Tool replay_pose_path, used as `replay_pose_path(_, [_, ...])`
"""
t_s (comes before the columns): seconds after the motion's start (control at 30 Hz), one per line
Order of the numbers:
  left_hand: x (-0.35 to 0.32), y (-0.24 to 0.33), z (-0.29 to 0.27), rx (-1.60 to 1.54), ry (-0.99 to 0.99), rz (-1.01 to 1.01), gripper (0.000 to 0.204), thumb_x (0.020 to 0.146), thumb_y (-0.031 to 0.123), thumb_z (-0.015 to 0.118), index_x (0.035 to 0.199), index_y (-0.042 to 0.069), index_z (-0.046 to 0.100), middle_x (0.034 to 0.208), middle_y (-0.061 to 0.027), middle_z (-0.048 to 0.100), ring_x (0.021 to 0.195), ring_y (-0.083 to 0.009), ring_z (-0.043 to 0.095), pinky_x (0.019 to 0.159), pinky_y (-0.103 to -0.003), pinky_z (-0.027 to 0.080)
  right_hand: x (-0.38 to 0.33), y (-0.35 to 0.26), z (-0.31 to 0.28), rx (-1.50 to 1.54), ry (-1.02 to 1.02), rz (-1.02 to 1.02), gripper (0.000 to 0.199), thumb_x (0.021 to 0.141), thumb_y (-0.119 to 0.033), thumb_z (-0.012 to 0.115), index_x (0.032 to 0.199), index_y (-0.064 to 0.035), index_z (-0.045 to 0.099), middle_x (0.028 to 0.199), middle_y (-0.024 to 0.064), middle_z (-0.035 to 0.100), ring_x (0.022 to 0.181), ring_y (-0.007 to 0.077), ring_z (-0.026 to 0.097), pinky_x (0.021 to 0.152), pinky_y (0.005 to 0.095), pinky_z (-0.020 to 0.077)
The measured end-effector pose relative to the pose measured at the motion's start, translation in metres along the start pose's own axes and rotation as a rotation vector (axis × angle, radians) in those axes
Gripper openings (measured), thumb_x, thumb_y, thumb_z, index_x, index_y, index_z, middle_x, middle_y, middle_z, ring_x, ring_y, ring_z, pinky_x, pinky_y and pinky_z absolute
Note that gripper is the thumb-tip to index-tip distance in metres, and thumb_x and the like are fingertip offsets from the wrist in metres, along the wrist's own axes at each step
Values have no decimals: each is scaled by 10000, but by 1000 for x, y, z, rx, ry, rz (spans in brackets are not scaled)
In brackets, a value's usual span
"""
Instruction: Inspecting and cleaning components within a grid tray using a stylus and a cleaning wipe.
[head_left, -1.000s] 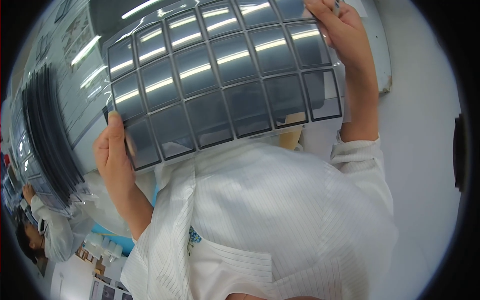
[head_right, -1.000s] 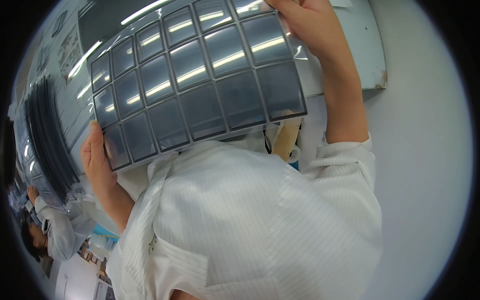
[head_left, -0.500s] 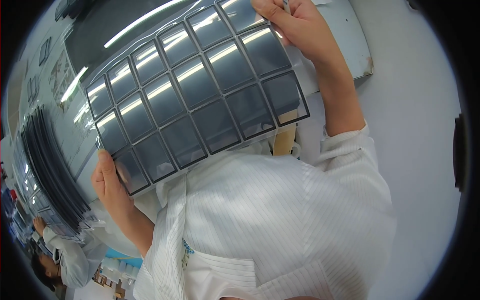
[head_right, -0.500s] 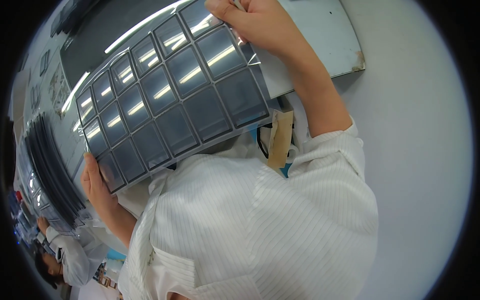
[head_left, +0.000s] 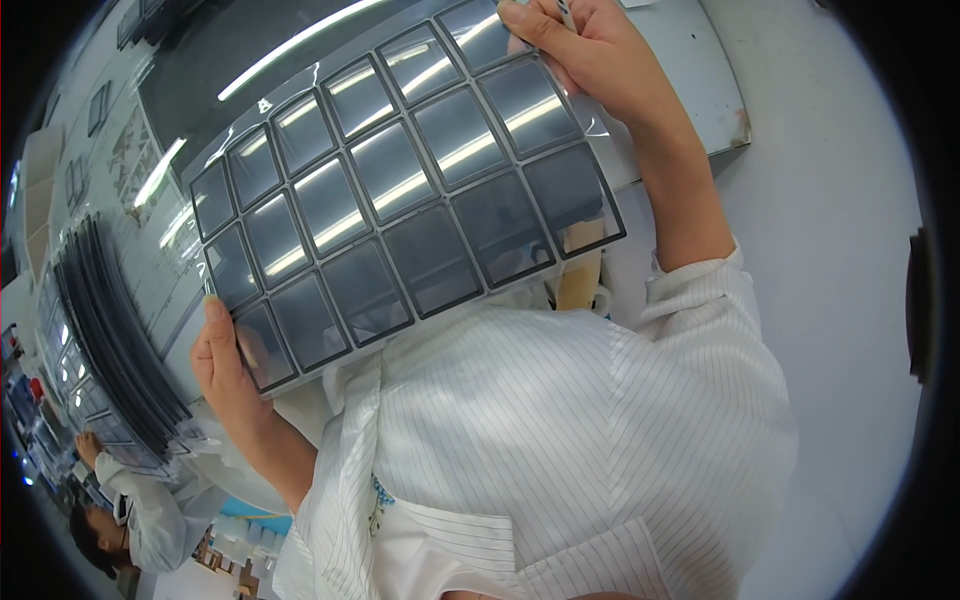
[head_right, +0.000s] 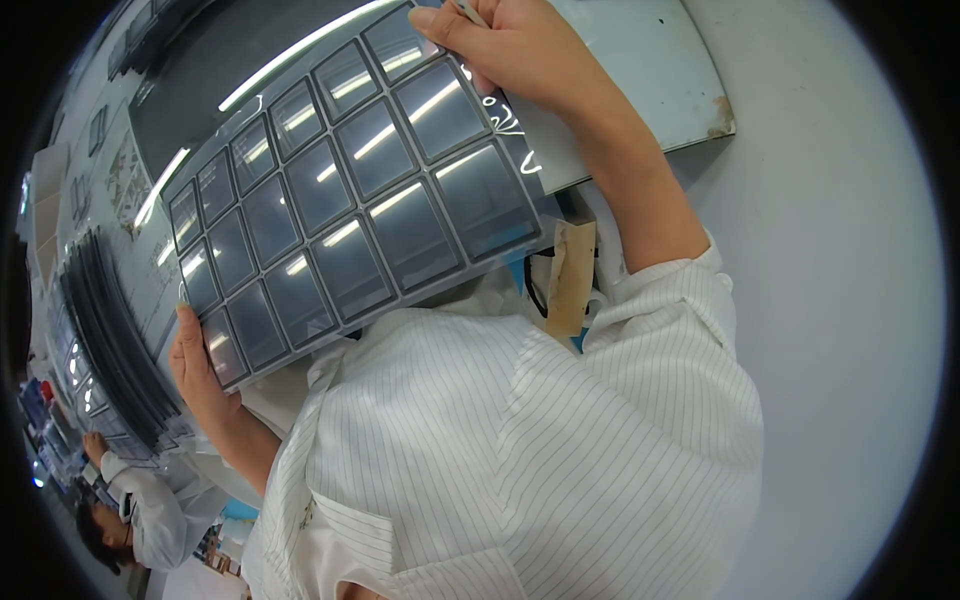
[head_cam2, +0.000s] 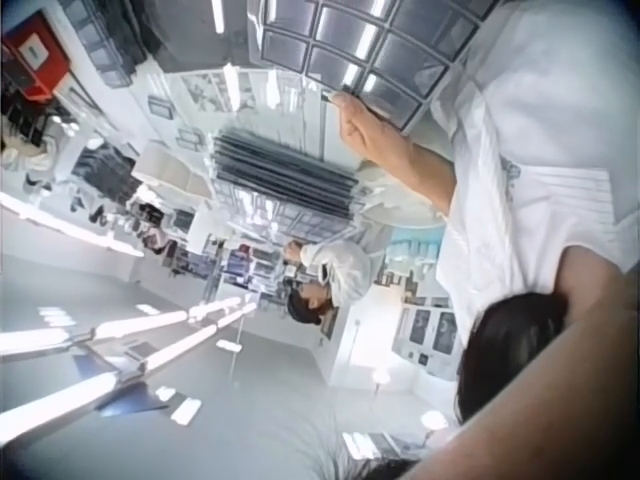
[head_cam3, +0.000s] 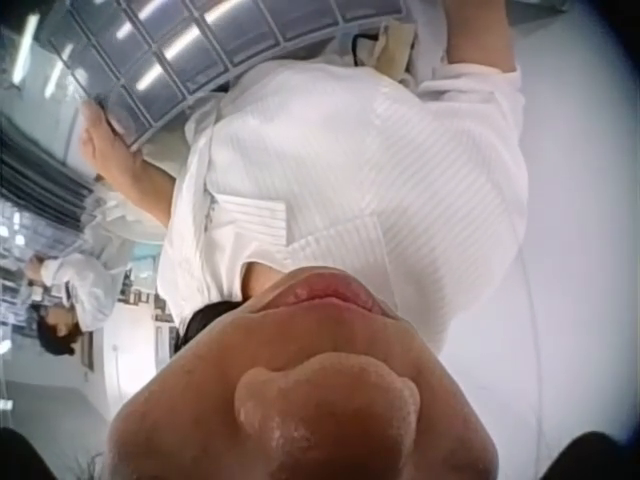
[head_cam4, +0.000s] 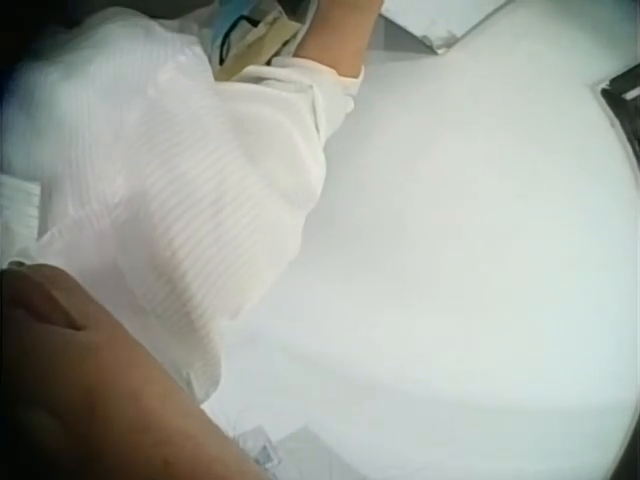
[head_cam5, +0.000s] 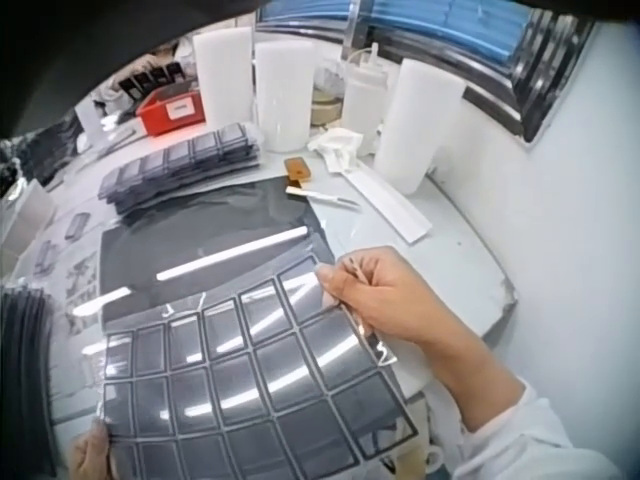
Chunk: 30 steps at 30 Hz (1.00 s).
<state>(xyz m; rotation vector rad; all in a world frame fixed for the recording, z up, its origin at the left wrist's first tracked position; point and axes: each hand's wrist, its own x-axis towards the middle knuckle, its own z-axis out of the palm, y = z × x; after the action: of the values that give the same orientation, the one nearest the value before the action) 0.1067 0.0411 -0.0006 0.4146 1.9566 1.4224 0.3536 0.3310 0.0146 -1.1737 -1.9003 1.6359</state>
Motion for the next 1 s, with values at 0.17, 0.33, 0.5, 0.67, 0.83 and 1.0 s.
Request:
replay_pose_path(0.17, [1, 2, -2, -39, -55, -13, 529, 996, 340, 483, 513, 139, 405, 426, 39, 365, 368, -39, 271, 379, -244, 156, 0, 4, 0, 32, -2, -11, 355, 954, -303, 569, 714, -45, 610, 455, -31, 491, 359, 39, 414, 362, 198, 304])
replay_pose_path(0.33, [1, 1, -3, -40, -42, -5, 542, 1000, 348, 470, 506, 138, 394, 421, 35, 358, 365, -43, 266, 377, -249, 154, 1, 4, 0, 30, 1, 7, 356, 955, -307, 567, 712, -51, 609, 455, -34, 490, 359, 39, 415, 359, 199, 304])
replay_pose_path(0.5, [0, 0, -3, -45, -36, 1, 542, 1000, 356, 468, 509, 139, 394, 424, 38, 354, 368, -42, 264, 376, -248, 150, 1, 3, 1, 13, -3, 13, 355, 957, -311, 563, 714, -56, 607, 459, -37, 490, 364, 36, 419, 363, 194, 307])
replay_pose_path(0.67, [1, 0, -2, -45, -23, -7, 527, 999, 352, 474, 522, 143, 394, 436, 44, 357, 375, -38, 273, 376, -244, 149, -2, 1, 0, 31, -5, 23, 353, 957, -313, 564, 721, -55, 606, 466, -38, 493, 368, 36, 420, 367, 188, 309])
replay_pose_path(0.83, [0, 0, -3, -31, -18, 2, 518, 1000, 352, 472, 530, 147, 394, 440, 47, 362, 376, -35, 274, 372, -241, 152, -1, 0, 2, 23, 0, 25, 357, 957, -313, 564, 720, -50, 607, 474, -39, 499, 373, 35, 423, 370, 188, 312])
replay_pose_path(1.0, [0, -3, -7, -27, -55, 16, 521, 1000, 367, 465, 534, 145, 399, 435, 43, 367, 370, -37, 274, 365, -245, 155, -2, 0, 2, 1, 22, 15, 373, 950, -315, 575, 672, -66, 569, 478, -45, 483, 379, 34, 423, 372, 188, 313])
